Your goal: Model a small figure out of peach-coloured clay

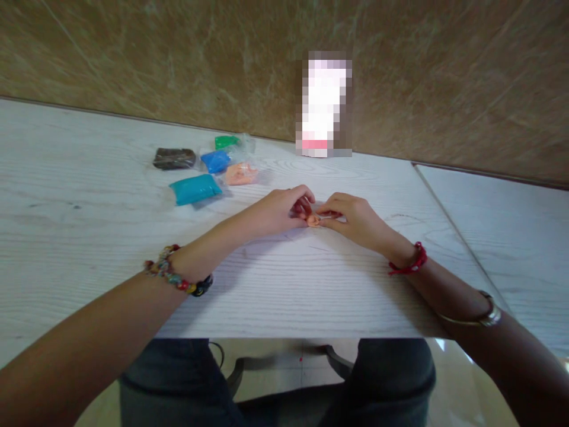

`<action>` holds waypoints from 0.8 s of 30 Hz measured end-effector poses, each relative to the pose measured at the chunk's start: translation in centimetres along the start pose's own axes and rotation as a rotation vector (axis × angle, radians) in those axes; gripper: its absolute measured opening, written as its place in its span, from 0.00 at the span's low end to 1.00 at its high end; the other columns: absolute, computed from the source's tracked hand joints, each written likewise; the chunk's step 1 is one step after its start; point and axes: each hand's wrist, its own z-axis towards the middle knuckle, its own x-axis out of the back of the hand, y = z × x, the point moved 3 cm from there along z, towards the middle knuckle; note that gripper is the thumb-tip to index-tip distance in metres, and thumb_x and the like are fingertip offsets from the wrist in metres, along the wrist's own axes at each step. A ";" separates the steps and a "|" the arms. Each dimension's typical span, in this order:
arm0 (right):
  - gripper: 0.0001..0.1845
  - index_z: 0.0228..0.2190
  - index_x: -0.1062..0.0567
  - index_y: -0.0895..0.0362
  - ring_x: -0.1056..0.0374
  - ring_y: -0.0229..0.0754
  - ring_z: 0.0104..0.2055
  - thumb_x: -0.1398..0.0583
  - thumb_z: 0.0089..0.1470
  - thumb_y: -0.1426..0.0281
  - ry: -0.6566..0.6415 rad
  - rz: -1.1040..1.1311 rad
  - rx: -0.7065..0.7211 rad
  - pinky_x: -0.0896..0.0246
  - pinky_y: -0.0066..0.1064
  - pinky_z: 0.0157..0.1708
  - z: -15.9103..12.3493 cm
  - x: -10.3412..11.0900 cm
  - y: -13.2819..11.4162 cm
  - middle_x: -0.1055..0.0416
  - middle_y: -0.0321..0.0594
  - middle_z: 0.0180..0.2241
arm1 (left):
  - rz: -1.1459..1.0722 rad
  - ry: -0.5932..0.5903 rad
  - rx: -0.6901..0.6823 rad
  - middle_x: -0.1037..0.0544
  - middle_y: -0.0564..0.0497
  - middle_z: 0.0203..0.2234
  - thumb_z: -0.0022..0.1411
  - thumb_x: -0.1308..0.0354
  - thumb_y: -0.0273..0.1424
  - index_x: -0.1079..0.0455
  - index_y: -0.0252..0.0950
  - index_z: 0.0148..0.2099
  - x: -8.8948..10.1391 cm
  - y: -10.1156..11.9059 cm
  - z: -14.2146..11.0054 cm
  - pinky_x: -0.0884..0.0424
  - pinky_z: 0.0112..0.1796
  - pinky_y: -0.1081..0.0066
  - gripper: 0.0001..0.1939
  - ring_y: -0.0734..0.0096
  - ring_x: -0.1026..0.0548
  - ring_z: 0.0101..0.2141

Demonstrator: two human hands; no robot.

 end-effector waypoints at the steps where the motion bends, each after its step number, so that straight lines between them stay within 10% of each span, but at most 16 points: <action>1: 0.08 0.32 0.23 0.58 0.36 0.33 0.28 0.40 0.50 0.69 -0.017 0.005 -0.018 0.43 0.25 0.29 0.0 0.0 0.0 0.29 0.39 0.28 | -0.020 0.000 0.002 0.24 0.49 0.33 0.51 0.43 0.29 0.39 0.35 0.42 0.0 0.0 0.0 0.33 0.34 0.73 0.15 0.74 0.26 0.33; 24: 0.04 0.27 0.23 0.59 0.37 0.32 0.26 0.39 0.48 0.73 -0.078 0.046 -0.027 0.46 0.24 0.27 -0.1 0.1 -0.1 0.28 0.37 0.26 | 0.194 -0.020 -0.071 0.26 0.47 0.42 0.52 0.43 0.27 0.37 0.35 0.50 1.0 0.1 0.2 0.36 0.41 0.72 0.22 0.71 0.29 0.42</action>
